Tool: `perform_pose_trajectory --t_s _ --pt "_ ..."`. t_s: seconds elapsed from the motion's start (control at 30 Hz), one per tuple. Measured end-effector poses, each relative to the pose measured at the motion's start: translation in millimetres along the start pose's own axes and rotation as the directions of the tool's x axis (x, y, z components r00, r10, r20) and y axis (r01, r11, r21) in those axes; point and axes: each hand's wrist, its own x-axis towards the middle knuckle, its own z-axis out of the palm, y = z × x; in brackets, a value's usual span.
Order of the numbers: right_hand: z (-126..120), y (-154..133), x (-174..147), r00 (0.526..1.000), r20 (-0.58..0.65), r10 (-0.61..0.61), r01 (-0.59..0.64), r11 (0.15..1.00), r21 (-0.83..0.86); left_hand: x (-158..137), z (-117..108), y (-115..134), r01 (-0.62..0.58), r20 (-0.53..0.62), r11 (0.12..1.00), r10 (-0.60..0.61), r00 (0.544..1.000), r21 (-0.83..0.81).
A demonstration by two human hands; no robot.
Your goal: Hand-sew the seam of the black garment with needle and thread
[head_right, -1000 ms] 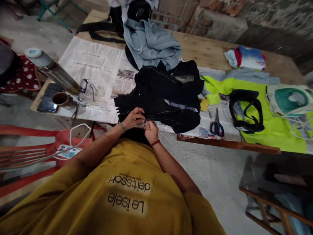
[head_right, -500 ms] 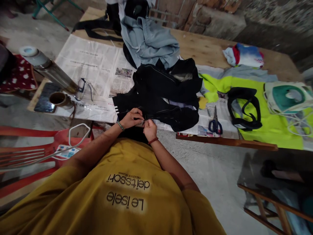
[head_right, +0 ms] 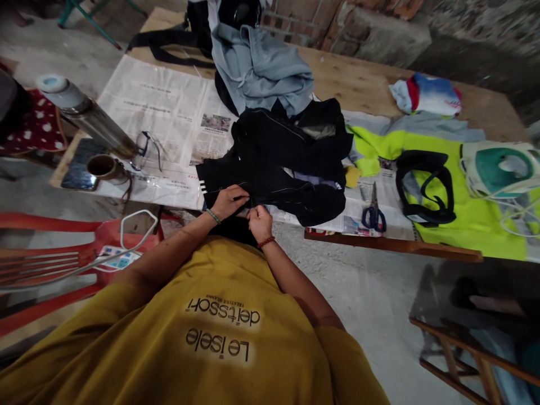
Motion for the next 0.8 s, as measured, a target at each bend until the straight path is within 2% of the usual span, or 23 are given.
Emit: perform_pose_trajectory --t_s 0.1,0.37,0.6,0.7,0.8 --pt "-0.4 0.1 0.2 1.000 0.006 0.001 -0.001 1.000 -0.006 -0.7 -2.0 -0.1 -0.009 -0.003 1.000 0.009 1.000 -0.021" --pt "0.0 1.3 -0.1 0.999 0.004 -0.054 0.054 0.999 0.003 -0.4 -0.6 -2.3 -0.077 0.084 0.997 0.076 0.994 0.006" --pt "5.4 6.9 2.8 0.999 -0.045 0.002 0.000 0.999 0.039 0.7 -2.0 -4.8 -0.128 0.172 0.991 0.132 0.976 -0.036" --pt "5.3 5.7 3.6 0.999 -0.046 0.025 -0.021 0.997 0.074 1.6 -6.3 -2.8 -0.121 0.192 0.990 0.133 0.972 -0.068" --pt "3.7 3.1 3.2 1.000 -0.015 0.007 -0.005 0.994 0.109 2.1 -13.2 1.9 -0.076 0.160 0.991 0.093 0.983 -0.106"
